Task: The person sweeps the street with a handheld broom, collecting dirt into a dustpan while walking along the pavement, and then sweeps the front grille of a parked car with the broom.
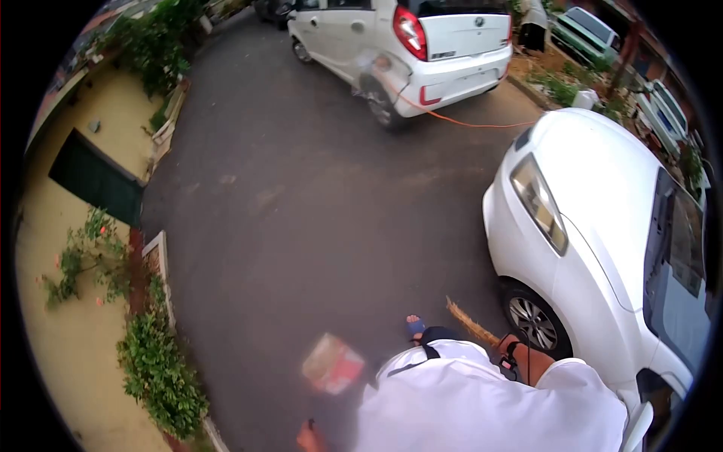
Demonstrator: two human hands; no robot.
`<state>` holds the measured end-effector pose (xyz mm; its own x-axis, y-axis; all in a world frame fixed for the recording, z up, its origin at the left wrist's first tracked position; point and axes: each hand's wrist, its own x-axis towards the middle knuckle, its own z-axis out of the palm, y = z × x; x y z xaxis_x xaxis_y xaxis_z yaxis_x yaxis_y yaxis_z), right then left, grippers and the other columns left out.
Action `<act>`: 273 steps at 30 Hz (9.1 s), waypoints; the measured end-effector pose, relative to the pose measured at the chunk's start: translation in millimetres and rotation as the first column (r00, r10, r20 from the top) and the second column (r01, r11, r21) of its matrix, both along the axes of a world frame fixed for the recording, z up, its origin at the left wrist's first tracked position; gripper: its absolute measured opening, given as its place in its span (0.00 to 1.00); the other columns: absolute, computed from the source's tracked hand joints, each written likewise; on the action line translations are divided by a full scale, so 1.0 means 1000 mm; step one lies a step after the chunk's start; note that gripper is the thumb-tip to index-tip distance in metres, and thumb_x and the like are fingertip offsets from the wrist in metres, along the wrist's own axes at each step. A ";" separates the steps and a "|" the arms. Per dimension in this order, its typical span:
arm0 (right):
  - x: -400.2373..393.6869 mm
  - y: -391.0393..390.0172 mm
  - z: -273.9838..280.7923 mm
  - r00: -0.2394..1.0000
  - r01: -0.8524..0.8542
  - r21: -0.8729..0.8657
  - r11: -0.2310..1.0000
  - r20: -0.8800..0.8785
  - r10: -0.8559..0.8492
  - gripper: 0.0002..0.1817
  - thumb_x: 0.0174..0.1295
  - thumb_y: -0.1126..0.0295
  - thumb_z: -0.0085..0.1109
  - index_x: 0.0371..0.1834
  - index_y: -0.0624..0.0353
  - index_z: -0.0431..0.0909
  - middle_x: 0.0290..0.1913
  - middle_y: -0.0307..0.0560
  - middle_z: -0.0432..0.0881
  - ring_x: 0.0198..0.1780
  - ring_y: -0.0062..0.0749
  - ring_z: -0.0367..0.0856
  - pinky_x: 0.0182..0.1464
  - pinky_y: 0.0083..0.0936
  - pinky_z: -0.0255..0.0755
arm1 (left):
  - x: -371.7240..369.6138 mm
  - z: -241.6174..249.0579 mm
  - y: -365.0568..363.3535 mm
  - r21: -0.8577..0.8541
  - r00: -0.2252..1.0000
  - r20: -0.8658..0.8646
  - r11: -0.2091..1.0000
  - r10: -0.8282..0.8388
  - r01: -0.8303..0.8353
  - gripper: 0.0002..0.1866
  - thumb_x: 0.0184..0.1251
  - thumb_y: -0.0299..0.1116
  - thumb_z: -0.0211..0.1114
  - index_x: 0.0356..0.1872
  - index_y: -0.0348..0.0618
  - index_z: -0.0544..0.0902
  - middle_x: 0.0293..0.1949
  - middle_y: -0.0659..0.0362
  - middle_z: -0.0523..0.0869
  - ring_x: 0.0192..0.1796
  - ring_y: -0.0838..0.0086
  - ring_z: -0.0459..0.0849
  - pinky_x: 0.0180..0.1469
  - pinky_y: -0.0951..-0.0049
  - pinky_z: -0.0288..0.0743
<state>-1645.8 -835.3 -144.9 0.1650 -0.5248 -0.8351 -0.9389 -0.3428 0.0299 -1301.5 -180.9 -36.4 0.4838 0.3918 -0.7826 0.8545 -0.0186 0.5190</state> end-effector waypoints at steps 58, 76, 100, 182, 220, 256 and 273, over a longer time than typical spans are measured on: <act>1.289 -0.492 -0.063 0.962 0.003 0.262 0.965 0.262 -0.074 0.16 0.68 0.64 0.59 0.35 0.71 0.79 0.18 0.44 0.75 0.14 0.28 0.72 0.14 0.28 0.63 | 1.020 0.008 -0.546 0.587 0.575 -0.312 0.322 -0.756 0.743 0.25 0.63 0.51 0.65 0.26 0.31 0.83 0.23 0.41 0.82 0.24 0.51 0.81 0.29 0.54 0.73; 1.419 -0.338 -0.078 0.960 -0.043 0.523 0.851 0.258 -0.110 0.11 0.64 0.63 0.60 0.37 0.60 0.83 0.19 0.42 0.76 0.16 0.25 0.72 0.19 0.28 0.65 | 1.170 -0.027 -0.641 0.500 0.474 -0.335 0.273 -0.814 0.822 0.23 0.65 0.50 0.61 0.30 0.36 0.87 0.30 0.40 0.85 0.34 0.43 0.85 0.37 0.51 0.79; 1.304 -0.357 0.059 0.892 0.360 0.303 0.882 0.165 -0.421 0.08 0.62 0.69 0.55 0.37 0.63 0.77 0.21 0.44 0.74 0.16 0.34 0.73 0.18 0.32 0.69 | 1.211 0.038 -0.462 0.250 0.665 -0.124 0.625 -0.737 0.740 0.23 0.60 0.53 0.66 0.34 0.40 0.88 0.33 0.44 0.87 0.39 0.52 0.87 0.43 0.58 0.78; 2.927 -0.329 0.074 0.968 0.026 0.332 0.943 0.227 -0.107 0.13 0.68 0.62 0.59 0.30 0.58 0.74 0.19 0.41 0.73 0.18 0.31 0.74 0.19 0.30 0.66 | 2.436 -0.046 -0.248 0.664 0.941 0.049 0.715 -0.335 0.220 0.22 0.58 0.43 0.72 0.17 0.33 0.80 0.15 0.58 0.78 0.19 0.72 0.76 0.26 0.65 0.71; 3.598 0.105 -0.010 0.981 -0.097 0.435 0.895 0.196 0.011 0.14 0.70 0.61 0.55 0.51 0.57 0.76 0.22 0.38 0.72 0.16 0.23 0.69 0.15 0.25 0.63 | 3.190 0.073 0.016 0.659 0.750 -0.264 0.454 -0.607 0.599 0.21 0.63 0.48 0.67 0.29 0.34 0.84 0.26 0.41 0.83 0.34 0.42 0.83 0.36 0.52 0.75; 3.704 0.360 0.004 0.978 0.008 0.478 0.878 0.180 -0.106 0.19 0.73 0.54 0.51 0.54 0.57 0.77 0.24 0.38 0.74 0.16 0.21 0.69 0.13 0.21 0.62 | 3.333 -0.003 0.114 0.574 0.578 -0.264 0.355 -0.772 0.737 0.18 0.64 0.46 0.63 0.31 0.39 0.86 0.32 0.43 0.86 0.38 0.47 0.86 0.42 0.53 0.79; 3.875 0.279 0.044 0.900 -0.066 0.318 0.946 0.429 -0.081 0.21 0.69 0.63 0.56 0.64 0.53 0.74 0.25 0.37 0.75 0.16 0.20 0.69 0.15 0.21 0.60 | 3.452 0.049 0.106 0.648 0.816 -0.110 0.582 -0.568 0.492 0.21 0.60 0.48 0.67 0.26 0.35 0.83 0.28 0.44 0.84 0.33 0.46 0.84 0.35 0.55 0.75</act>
